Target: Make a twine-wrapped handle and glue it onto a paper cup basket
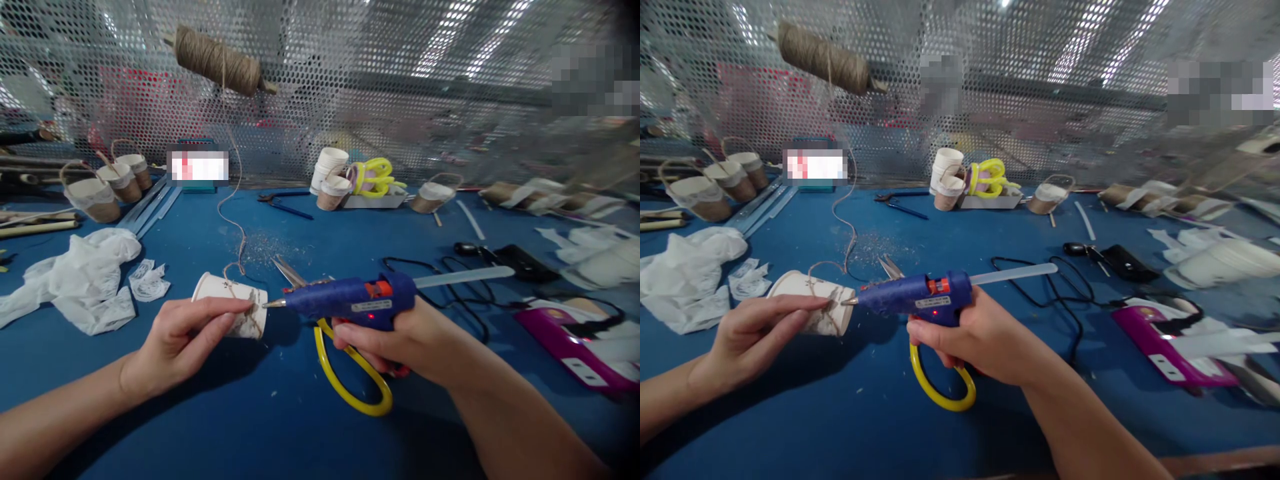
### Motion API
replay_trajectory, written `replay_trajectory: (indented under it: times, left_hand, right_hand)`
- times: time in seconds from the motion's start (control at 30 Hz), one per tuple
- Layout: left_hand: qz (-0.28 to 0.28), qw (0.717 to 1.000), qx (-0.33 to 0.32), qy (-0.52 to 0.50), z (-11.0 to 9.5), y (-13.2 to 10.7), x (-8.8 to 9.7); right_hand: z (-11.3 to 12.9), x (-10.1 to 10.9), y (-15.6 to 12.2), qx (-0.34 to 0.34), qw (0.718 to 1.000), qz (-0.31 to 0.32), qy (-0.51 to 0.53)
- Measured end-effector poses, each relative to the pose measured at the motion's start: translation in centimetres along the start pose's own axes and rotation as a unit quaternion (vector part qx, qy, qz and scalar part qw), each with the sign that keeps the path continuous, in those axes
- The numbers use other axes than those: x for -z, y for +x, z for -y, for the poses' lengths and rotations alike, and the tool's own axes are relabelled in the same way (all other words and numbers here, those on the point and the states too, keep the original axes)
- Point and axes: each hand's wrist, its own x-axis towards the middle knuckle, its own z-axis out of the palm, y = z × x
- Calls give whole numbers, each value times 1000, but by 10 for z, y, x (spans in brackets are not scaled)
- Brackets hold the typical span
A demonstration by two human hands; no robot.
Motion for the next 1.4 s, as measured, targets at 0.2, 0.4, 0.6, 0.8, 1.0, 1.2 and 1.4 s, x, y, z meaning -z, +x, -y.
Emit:
replay_trajectory:
  times: [0.2,0.4,0.6,0.8,1.0,1.2,1.4]
  left_hand:
    - [0,1000,18,-5,2,-2,0]
    - [-1,1000,14,-8,3,-3,0]
    - [4,1000,-5,0,0,-2,0]
    - [-2,1000,-20,11,-1,-1,0]
    - [0,1000,-27,13,-2,0,2]
    - [-6,999,-35,13,-2,-1,2]
    - [-4,999,-30,11,-1,-3,2]
  right_hand:
    - [0,0,0,6,1000,-10,-4]
    - [-1,-1,3,11,1000,-23,6]
    - [-3,-2,4,27,999,-21,12]
    - [0,-1,4,56,998,3,14]
    - [0,-2,5,79,997,2,25]
    - [-2,-1,7,89,996,9,30]
    - [-1,-1,7,94,995,20,30]
